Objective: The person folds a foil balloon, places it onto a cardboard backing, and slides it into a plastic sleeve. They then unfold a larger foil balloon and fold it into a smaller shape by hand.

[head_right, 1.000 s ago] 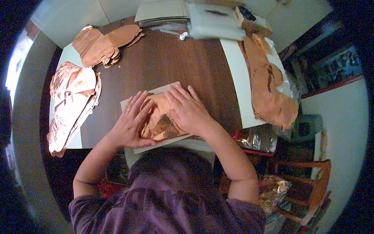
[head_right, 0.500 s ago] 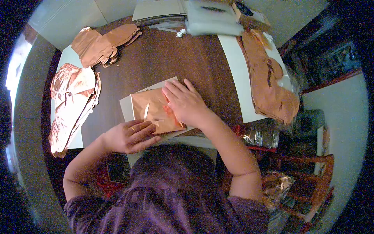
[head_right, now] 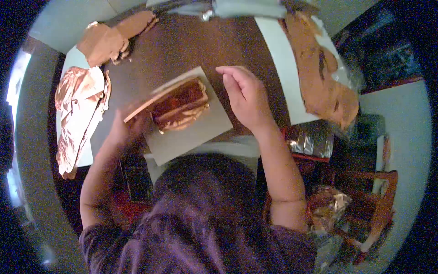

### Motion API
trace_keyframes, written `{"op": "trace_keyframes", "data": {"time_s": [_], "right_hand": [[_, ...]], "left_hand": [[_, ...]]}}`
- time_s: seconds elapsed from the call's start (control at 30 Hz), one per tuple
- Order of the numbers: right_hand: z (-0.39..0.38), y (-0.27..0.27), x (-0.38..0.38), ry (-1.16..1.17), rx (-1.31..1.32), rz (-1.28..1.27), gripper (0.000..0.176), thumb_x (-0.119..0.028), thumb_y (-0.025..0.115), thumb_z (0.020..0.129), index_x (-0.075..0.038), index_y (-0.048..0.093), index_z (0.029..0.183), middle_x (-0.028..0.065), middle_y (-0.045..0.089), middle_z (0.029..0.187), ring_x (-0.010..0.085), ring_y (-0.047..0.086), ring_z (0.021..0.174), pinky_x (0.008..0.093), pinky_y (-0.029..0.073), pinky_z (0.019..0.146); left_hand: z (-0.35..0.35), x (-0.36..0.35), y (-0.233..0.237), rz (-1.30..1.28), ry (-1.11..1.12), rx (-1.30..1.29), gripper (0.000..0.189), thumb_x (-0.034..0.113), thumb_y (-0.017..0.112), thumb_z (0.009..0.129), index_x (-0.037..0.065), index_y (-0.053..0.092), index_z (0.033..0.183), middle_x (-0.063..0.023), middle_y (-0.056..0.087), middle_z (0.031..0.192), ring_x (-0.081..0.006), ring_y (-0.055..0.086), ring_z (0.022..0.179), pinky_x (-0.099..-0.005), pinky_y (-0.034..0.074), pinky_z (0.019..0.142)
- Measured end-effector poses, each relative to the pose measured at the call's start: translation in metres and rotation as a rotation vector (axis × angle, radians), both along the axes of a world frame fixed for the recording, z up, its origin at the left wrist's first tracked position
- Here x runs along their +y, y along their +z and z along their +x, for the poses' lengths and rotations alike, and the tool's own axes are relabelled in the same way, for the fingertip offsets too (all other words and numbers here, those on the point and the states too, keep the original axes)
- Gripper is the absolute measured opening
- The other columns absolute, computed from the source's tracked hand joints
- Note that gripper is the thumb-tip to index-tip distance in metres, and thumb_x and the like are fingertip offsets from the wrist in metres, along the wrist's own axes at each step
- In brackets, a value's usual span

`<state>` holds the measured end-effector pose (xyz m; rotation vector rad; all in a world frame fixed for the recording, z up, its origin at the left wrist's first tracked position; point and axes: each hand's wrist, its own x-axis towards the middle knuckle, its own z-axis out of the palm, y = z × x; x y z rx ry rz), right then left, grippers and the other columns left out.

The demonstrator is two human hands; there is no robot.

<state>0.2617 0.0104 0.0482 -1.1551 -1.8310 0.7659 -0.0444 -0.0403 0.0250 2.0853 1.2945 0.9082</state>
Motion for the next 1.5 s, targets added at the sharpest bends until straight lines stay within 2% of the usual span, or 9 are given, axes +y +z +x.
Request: {"op": "trace_keyframes", "data": {"time_s": [0.03,0.1,0.17,0.33,0.47,1.07,1.27,1.37,1.5], "right_hand": [[0.0,-0.001,-0.009,-0.051,-0.036,0.086,0.02,-0.013,0.059,0.095,0.001,0.067,0.106,0.0153,0.069,0.1,0.031,0.067,0.092,0.0408,0.051,0.086],[-0.003,-0.008,-0.03,-0.048,-0.186,0.164,0.018,-0.012,0.062,0.092,-0.001,0.068,0.105,0.0146,0.069,0.099,0.031,0.066,0.089,0.0409,0.051,0.083],[-0.011,-0.017,-0.048,-0.019,-0.305,0.257,0.019,-0.013,0.065,0.087,-0.004,0.069,0.103,0.0136,0.068,0.101,0.031,0.064,0.09,0.0441,0.049,0.083],[-0.05,-0.041,-0.063,-0.027,-0.476,0.354,0.035,-0.02,0.066,0.086,-0.002,0.064,0.116,0.0154,0.063,0.121,0.0332,0.057,0.115,0.0495,0.039,0.102],[-0.06,-0.051,-0.061,0.032,-0.647,0.37,0.044,-0.025,0.065,0.087,-0.001,0.062,0.122,0.016,0.059,0.13,0.034,0.051,0.126,0.0519,0.032,0.111],[-0.048,-0.042,-0.042,0.325,-0.441,0.351,0.038,-0.017,0.066,0.084,-0.003,0.064,0.119,0.0136,0.062,0.126,0.0293,0.056,0.122,0.0484,0.033,0.115],[-0.049,-0.048,-0.038,0.257,-0.399,0.384,0.033,-0.013,0.068,0.083,-0.002,0.066,0.114,0.0129,0.063,0.12,0.0267,0.057,0.118,0.0476,0.038,0.111],[-0.047,-0.046,-0.038,0.322,-0.41,0.343,0.034,-0.012,0.069,0.082,-0.001,0.065,0.115,0.0135,0.062,0.123,0.0298,0.056,0.118,0.0469,0.04,0.109],[-0.049,-0.051,-0.04,0.192,-0.417,0.397,0.035,-0.011,0.068,0.081,-0.001,0.065,0.115,0.0158,0.059,0.127,0.035,0.054,0.119,0.0475,0.042,0.106]], "left_hand": [[-0.001,0.0,-0.003,-0.019,0.024,-0.011,0.025,0.003,0.062,0.089,0.002,0.066,0.114,-0.015,0.067,0.101,-0.0267,0.062,0.091,-0.0363,0.051,0.081],[0.002,-0.002,0.002,-0.028,0.062,0.019,0.015,0.006,0.061,0.096,-0.002,0.066,0.107,-0.0087,0.066,0.09,-0.0146,0.059,0.08,-0.0303,0.049,0.072],[0.01,-0.003,0.012,-0.021,0.07,0.032,0.016,0.005,0.061,0.095,-0.003,0.066,0.108,-0.0107,0.066,0.093,-0.016,0.06,0.08,-0.0299,0.049,0.071],[0.012,0.0,0.02,-0.116,0.023,0.017,0.024,0.001,0.058,0.094,-0.003,0.064,0.117,-0.0164,0.067,0.108,-0.0212,0.064,0.091,-0.0301,0.05,0.079],[0.013,0.005,0.007,0.048,-0.022,-0.052,0.036,-0.003,0.058,0.089,0.001,0.063,0.124,-0.0184,0.066,0.099,-0.03,0.066,0.085,-0.0353,0.053,0.077],[0.011,0.006,0.013,0.026,-0.046,-0.038,0.049,-0.01,0.054,0.083,0.004,0.061,0.13,-0.0178,0.066,0.099,-0.0302,0.064,0.082,-0.0354,0.052,0.076],[0.01,0.006,0.008,0.061,-0.057,-0.048,0.048,-0.009,0.054,0.085,0.004,0.061,0.13,-0.0171,0.065,0.096,-0.0292,0.064,0.079,-0.0355,0.053,0.073],[0.011,0.006,0.009,0.037,-0.045,-0.055,0.046,-0.008,0.056,0.086,0.005,0.061,0.13,-0.0169,0.065,0.097,-0.0295,0.066,0.082,-0.0355,0.053,0.074],[0.012,0.005,0.011,0.036,-0.047,-0.06,0.043,-0.007,0.058,0.086,0.004,0.062,0.128,-0.0173,0.067,0.102,-0.031,0.068,0.086,-0.0357,0.054,0.076]]}}
